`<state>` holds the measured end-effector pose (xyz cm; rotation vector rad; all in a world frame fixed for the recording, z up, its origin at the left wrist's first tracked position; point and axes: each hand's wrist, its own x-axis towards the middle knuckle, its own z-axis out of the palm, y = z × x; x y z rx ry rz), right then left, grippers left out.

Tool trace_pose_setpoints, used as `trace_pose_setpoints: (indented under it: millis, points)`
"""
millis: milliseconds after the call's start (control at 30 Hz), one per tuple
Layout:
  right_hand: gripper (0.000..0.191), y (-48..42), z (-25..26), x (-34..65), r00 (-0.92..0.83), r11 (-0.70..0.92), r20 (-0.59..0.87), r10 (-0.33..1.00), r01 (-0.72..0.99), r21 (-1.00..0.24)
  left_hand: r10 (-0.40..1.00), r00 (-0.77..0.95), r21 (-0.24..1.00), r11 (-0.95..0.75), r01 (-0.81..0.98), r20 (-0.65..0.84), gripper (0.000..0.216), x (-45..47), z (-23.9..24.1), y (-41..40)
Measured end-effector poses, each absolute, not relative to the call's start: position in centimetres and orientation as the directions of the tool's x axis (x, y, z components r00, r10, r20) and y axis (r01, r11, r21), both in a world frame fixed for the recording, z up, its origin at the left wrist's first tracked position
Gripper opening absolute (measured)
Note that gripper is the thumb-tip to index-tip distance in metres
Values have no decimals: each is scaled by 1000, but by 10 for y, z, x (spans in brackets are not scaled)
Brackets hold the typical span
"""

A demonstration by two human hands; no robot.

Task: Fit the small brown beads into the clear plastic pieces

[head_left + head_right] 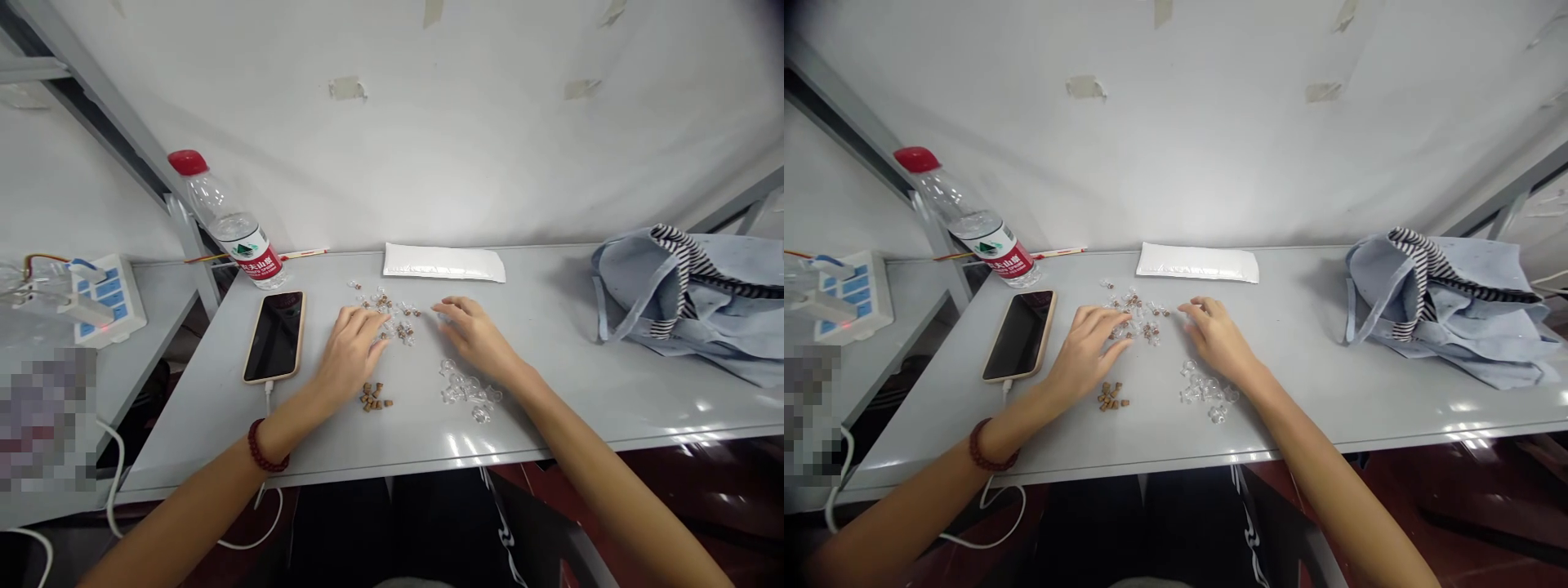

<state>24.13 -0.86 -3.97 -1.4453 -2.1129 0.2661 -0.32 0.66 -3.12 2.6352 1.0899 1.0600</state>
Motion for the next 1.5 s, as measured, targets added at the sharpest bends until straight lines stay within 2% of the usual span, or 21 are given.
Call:
trace_pose_setpoints:
  millis: [100,233,300,400,500,600,667,767,933,1067,1267,1500]
  points:
    - [29,-8,-42,243,-290,401,294,911,790,-464,659,546,424,-752,505,518,19,-10,-21,5]
    - [30,-6,-43,246,-281,397,292,914,769,-501,637,727,558,-712,427,255,10,-21,-3,3]
    - [30,-6,-42,247,-275,394,295,915,760,-517,615,774,570,-693,440,150,7,-26,0,2]
    - [27,-7,-38,244,-242,380,307,920,739,-557,612,788,553,-681,480,71,9,-27,-1,0]
    - [20,-10,-30,239,-164,335,310,937,680,-653,614,789,547,-670,501,30,10,-23,-4,-4]
    - [18,-13,-24,234,-72,230,225,972,513,-827,620,784,544,-654,526,-12,12,-16,-5,-9]
    - [21,-16,-20,232,-55,136,124,991,358,-924,635,773,544,-651,530,7,13,-13,-7,-11]
    - [25,-19,-15,229,-116,62,36,993,226,-972,663,738,574,-656,490,127,13,-10,-9,-12]
    - [17,-22,-10,222,-249,54,31,968,84,-995,728,600,682,-625,380,333,10,-6,-6,-11]
    - [15,-25,-11,213,-281,25,31,959,-26,-999,735,499,745,-625,234,459,7,-1,-5,-14]
    - [18,-30,-13,203,-349,-82,-41,936,-101,-991,726,377,752,-650,104,575,5,7,-12,-16]
    - [19,-34,-11,199,-417,-125,-74,906,-97,-987,700,371,720,-685,107,610,7,9,-12,-17]
